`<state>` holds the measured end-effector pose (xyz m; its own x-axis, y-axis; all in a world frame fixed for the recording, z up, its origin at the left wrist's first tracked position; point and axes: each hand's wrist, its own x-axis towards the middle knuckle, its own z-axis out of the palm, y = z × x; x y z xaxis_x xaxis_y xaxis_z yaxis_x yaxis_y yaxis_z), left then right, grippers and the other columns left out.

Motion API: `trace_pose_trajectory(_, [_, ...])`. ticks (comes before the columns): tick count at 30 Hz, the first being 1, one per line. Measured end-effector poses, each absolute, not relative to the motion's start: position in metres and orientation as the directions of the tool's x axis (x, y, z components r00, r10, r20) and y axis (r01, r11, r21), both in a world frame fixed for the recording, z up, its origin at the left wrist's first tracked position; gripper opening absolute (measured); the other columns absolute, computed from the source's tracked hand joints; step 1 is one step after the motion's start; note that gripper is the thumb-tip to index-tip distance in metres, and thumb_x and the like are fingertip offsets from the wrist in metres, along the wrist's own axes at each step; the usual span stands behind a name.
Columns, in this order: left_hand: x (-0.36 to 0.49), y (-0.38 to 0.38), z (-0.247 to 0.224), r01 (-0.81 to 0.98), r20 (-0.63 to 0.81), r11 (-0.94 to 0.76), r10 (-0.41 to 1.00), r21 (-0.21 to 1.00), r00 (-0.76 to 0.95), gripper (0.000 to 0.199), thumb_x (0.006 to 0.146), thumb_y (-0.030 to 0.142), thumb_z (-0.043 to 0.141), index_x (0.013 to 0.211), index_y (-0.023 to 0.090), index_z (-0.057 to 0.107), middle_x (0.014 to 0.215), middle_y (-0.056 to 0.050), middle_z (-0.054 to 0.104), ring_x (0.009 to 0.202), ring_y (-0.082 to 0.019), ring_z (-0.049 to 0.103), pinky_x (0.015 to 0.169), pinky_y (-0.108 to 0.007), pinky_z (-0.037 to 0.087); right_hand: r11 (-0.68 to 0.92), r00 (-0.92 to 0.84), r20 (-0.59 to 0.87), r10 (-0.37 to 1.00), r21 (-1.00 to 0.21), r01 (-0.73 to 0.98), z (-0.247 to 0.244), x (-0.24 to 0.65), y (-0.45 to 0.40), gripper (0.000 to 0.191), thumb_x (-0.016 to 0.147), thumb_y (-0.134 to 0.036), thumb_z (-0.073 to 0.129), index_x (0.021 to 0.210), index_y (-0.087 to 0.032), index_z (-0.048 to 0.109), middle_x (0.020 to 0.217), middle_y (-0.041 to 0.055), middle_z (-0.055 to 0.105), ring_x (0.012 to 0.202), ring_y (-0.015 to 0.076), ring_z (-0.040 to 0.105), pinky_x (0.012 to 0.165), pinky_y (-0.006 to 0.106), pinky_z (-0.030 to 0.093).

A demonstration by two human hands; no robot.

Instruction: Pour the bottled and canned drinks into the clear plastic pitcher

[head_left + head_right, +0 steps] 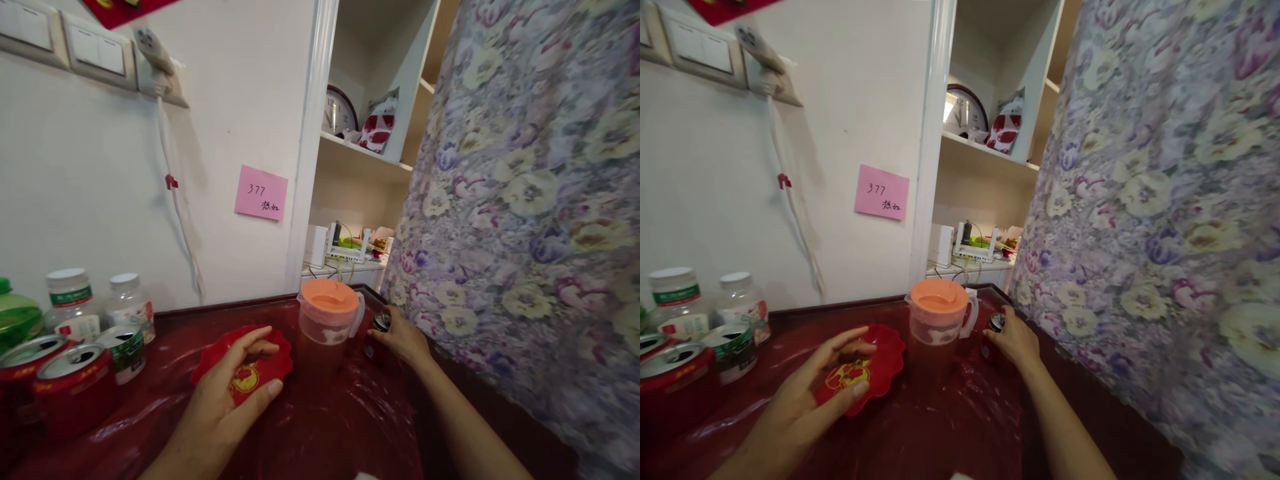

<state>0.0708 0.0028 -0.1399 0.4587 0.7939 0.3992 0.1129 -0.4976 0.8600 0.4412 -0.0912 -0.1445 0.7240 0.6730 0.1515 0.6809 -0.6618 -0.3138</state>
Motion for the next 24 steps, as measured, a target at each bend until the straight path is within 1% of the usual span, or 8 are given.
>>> trace_pose_trajectory(4, [0.071, 0.005, -0.140, 0.117, 0.420, -0.516, 0.791, 0.848, 0.446, 0.064, 0.087, 0.058, 0.074, 0.143, 0.030, 0.062, 0.128, -0.010, 0.076, 0.116, -0.031, 0.074, 0.107, -0.048, 0.059, -0.661, 0.723, 0.156, 0.673, -0.311, 0.683, -0.152, 0.448, -0.085, 0.052, 0.105, -0.048, 0.071, 0.146, -0.018, 0.056, 0.132, 0.0110, 0.062, 0.114, 0.0267, 0.065, 0.101, 0.049, 0.057])
trace_pose_trajectory(10, [0.071, 0.006, -0.139, 0.134, 0.425, -0.531, 0.784, 0.837, 0.452, 0.062, 0.089, 0.059, 0.072, 0.143, 0.031, 0.061, 0.128, -0.010, 0.075, 0.117, -0.031, 0.073, 0.108, -0.050, 0.059, -0.641, 0.717, 0.173, 0.676, -0.343, 0.687, -0.161, 0.452, -0.085, 0.056, 0.104, -0.049, 0.071, 0.148, -0.019, 0.055, 0.136, 0.0118, 0.060, 0.119, 0.0280, 0.063, 0.103, 0.051, 0.055])
trace_pose_trajectory(13, [0.071, 0.004, -0.139, 0.126, 0.445, -0.547, 0.776, 0.828, 0.446, 0.063, 0.088, 0.059, 0.073, 0.143, 0.031, 0.062, 0.126, -0.010, 0.076, 0.115, -0.031, 0.074, 0.106, -0.049, 0.060, -0.630, 0.716, 0.185, 0.673, -0.365, 0.686, -0.165, 0.452, -0.089, 0.066, 0.101, -0.053, 0.073, 0.153, -0.019, 0.050, 0.140, 0.0134, 0.059, 0.121, 0.0291, 0.063, 0.105, 0.051, 0.054])
trace_pose_trajectory(16, [0.068, 0.001, -0.136, 0.127, 0.456, -0.560, 0.769, 0.819, 0.448, 0.063, 0.088, 0.057, 0.073, 0.144, 0.031, 0.061, 0.128, -0.011, 0.076, 0.116, -0.032, 0.074, 0.106, -0.048, 0.061, -0.623, 0.726, 0.214, 0.653, -0.393, 0.676, -0.165, 0.452, -0.100, 0.081, 0.095, -0.057, 0.076, 0.156, -0.017, 0.044, 0.142, 0.0156, 0.060, 0.123, 0.0319, 0.063, 0.102, 0.046, 0.053])
trace_pose_trajectory(18, [0.065, -0.001, -0.133, 0.121, 0.466, -0.568, 0.764, 0.814, 0.446, 0.064, 0.088, 0.057, 0.074, 0.145, 0.032, 0.060, 0.129, -0.010, 0.075, 0.119, -0.032, 0.073, 0.106, -0.047, 0.060, -0.608, 0.728, 0.269, 0.630, -0.412, 0.678, -0.162, 0.451, -0.113, 0.080, 0.094, -0.060, 0.071, 0.156, -0.017, 0.044, 0.145, 0.0163, 0.059, 0.127, 0.0336, 0.062, 0.099, 0.042, 0.053])
trace_pose_trajectory(20, [0.061, -0.001, -0.127, 0.099, 0.477, -0.571, 0.758, 0.815, 0.445, 0.065, 0.088, 0.056, 0.074, 0.146, 0.032, 0.058, 0.130, -0.010, 0.074, 0.119, -0.031, 0.073, 0.105, -0.044, 0.061, -0.575, 0.716, 0.347, 0.606, -0.431, 0.695, -0.156, 0.449, -0.130, 0.074, 0.095, -0.063, 0.059, 0.153, -0.018, 0.047, 0.147, 0.0161, 0.057, 0.129, 0.0332, 0.060, 0.097, 0.041, 0.052])
trace_pose_trajectory(21, [0.060, -0.001, -0.123, 0.087, 0.479, -0.569, 0.756, 0.818, 0.447, 0.064, 0.089, 0.055, 0.074, 0.146, 0.032, 0.057, 0.131, -0.010, 0.074, 0.118, -0.030, 0.074, 0.104, -0.043, 0.061, -0.551, 0.704, 0.386, 0.596, -0.442, 0.708, -0.153, 0.446, -0.140, 0.073, 0.096, -0.064, 0.053, 0.151, -0.017, 0.048, 0.144, 0.0160, 0.059, 0.127, 0.0324, 0.061, 0.095, 0.040, 0.052])
trace_pose_trajectory(24, [0.059, -0.001, -0.107, 0.071, 0.479, -0.560, 0.761, 0.825, 0.439, 0.062, 0.090, 0.051, 0.073, 0.146, 0.030, 0.055, 0.131, -0.010, 0.073, 0.118, -0.029, 0.073, 0.102, -0.043, 0.061, -0.471, 0.667, 0.471, 0.578, -0.475, 0.744, -0.147, 0.437, -0.168, 0.077, 0.090, -0.075, 0.043, 0.138, -0.017, 0.059, 0.120, 0.0134, 0.070, 0.104, 0.0310, 0.069, 0.085, 0.040, 0.054])
